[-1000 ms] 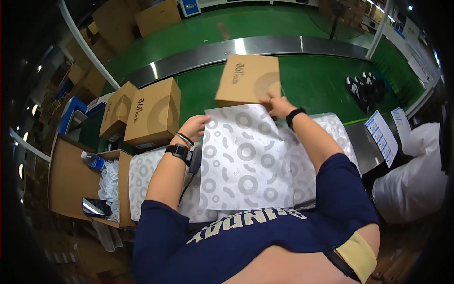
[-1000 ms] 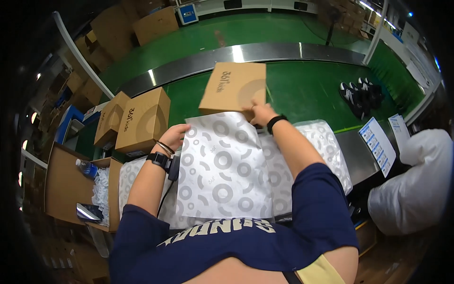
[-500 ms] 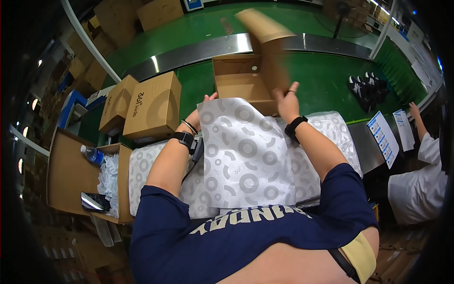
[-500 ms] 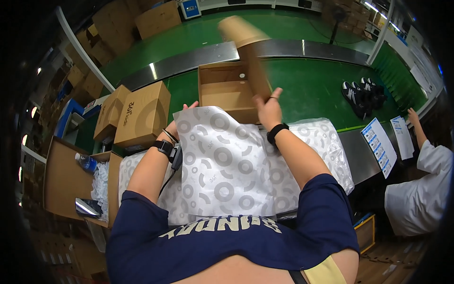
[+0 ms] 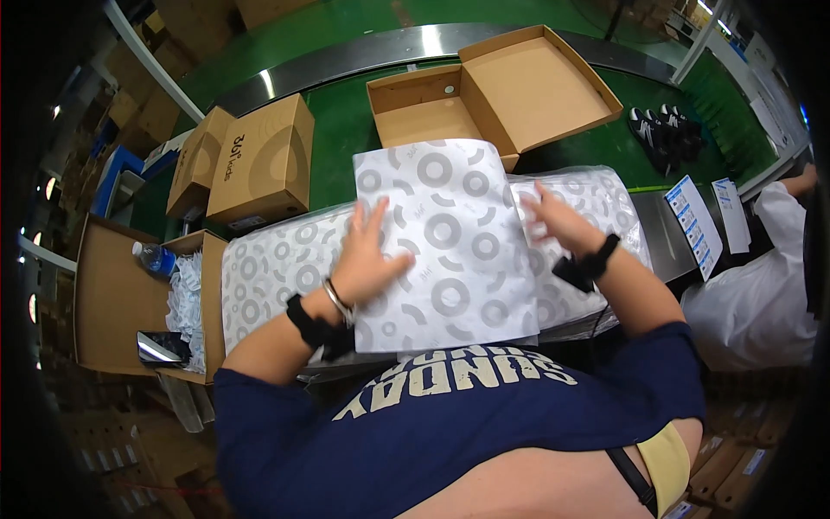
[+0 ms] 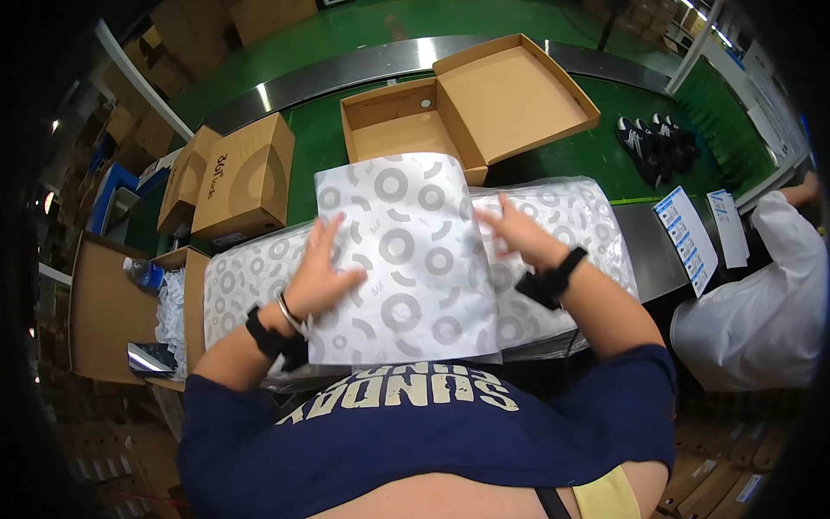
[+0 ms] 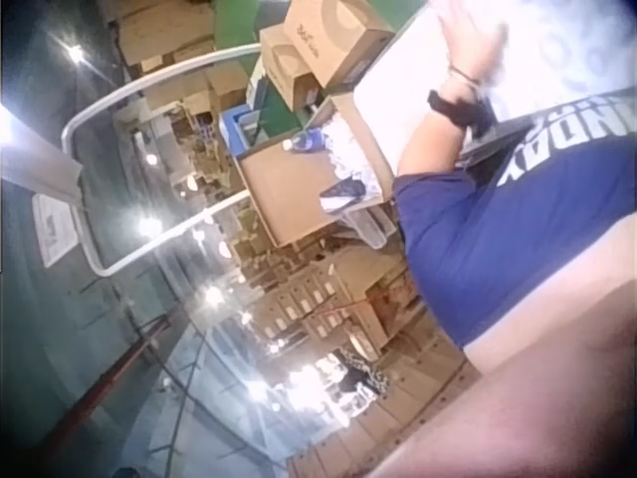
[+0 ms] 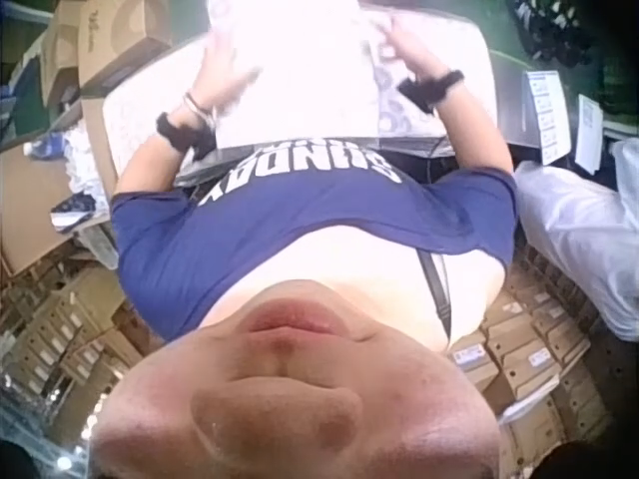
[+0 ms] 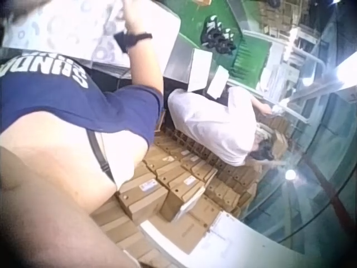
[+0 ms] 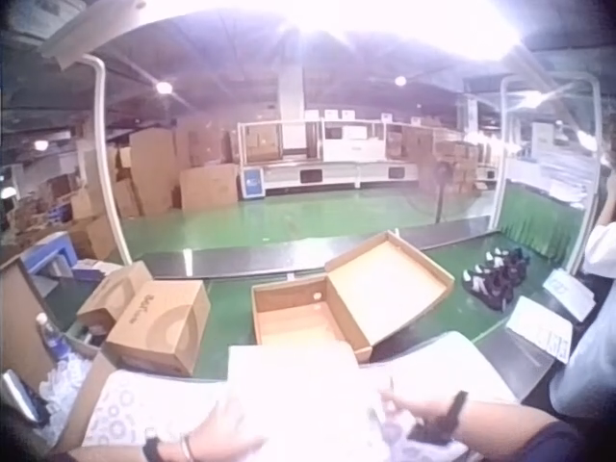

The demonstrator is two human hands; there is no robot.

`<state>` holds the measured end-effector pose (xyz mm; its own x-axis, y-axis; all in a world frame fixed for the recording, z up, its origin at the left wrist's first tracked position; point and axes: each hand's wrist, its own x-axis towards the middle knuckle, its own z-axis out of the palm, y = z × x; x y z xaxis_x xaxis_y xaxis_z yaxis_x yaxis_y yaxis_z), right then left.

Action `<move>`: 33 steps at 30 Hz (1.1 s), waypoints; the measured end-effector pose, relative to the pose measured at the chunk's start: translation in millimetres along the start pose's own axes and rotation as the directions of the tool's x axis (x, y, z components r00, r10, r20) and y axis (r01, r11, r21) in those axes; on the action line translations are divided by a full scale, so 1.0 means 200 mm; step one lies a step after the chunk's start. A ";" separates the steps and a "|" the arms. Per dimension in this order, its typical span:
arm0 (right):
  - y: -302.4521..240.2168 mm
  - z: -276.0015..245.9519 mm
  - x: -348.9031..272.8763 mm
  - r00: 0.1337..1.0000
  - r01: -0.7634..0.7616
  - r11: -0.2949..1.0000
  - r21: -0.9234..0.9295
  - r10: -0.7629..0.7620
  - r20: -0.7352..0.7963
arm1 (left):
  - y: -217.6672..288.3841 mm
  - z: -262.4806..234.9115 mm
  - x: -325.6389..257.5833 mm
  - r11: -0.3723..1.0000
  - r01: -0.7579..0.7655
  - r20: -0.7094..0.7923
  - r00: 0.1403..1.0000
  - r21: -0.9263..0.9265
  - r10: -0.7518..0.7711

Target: Packing shoes into boxes on a conveyor belt at a manufacturing facility.

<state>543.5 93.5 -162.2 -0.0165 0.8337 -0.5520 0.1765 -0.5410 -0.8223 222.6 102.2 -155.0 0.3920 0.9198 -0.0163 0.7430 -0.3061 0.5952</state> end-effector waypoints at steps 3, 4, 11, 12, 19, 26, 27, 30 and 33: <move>0.09 0.15 -0.26 0.940 0.066 0.997 -0.044 -0.047 0.339 | -0.07 0.15 -0.19 0.936 0.071 0.146 0.989 -0.344 -0.021; 0.13 0.19 -0.29 0.942 0.066 0.997 -0.045 -0.047 0.333 | -0.05 0.17 -0.22 0.843 0.083 0.120 0.992 -0.531 -0.022; -0.04 0.22 -0.29 0.937 0.193 0.932 0.308 -0.268 0.223 | 0.13 -0.07 -0.07 0.444 0.068 0.043 0.997 -0.894 -0.067; -0.14 0.18 -0.25 0.926 0.224 0.920 0.322 -0.304 0.225 | 0.14 -0.14 0.03 0.386 0.065 0.052 0.998 -0.920 -0.044; -0.63 -0.12 0.38 0.938 0.228 0.913 0.338 -0.299 0.174 | 0.12 -0.23 0.85 0.265 0.020 -0.008 0.995 -0.964 -0.103; -0.39 0.11 0.67 0.828 0.427 0.604 -0.674 -0.560 0.023 | -0.25 -0.03 1.03 0.728 0.350 -0.069 0.920 0.590 -0.386; -0.38 0.16 0.56 0.812 0.507 0.614 -0.605 -0.576 0.095 | -0.28 -0.06 0.97 0.788 0.348 -0.076 0.929 0.508 -0.362; -0.31 0.13 0.34 0.777 0.611 0.572 -0.548 -0.566 0.276 | -0.57 -0.26 0.80 0.969 0.098 0.003 0.995 0.227 -0.102; -0.17 -0.01 0.22 0.784 0.566 0.502 -0.654 -0.573 0.239 | -0.77 -0.67 0.50 0.945 0.244 -0.259 0.948 0.217 -0.185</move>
<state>539.1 149.0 -158.6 -0.3488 0.9372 0.0053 0.7228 0.2726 -0.6350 74.3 273.3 -139.9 0.0934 0.9922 0.0830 0.9157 -0.1183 0.3842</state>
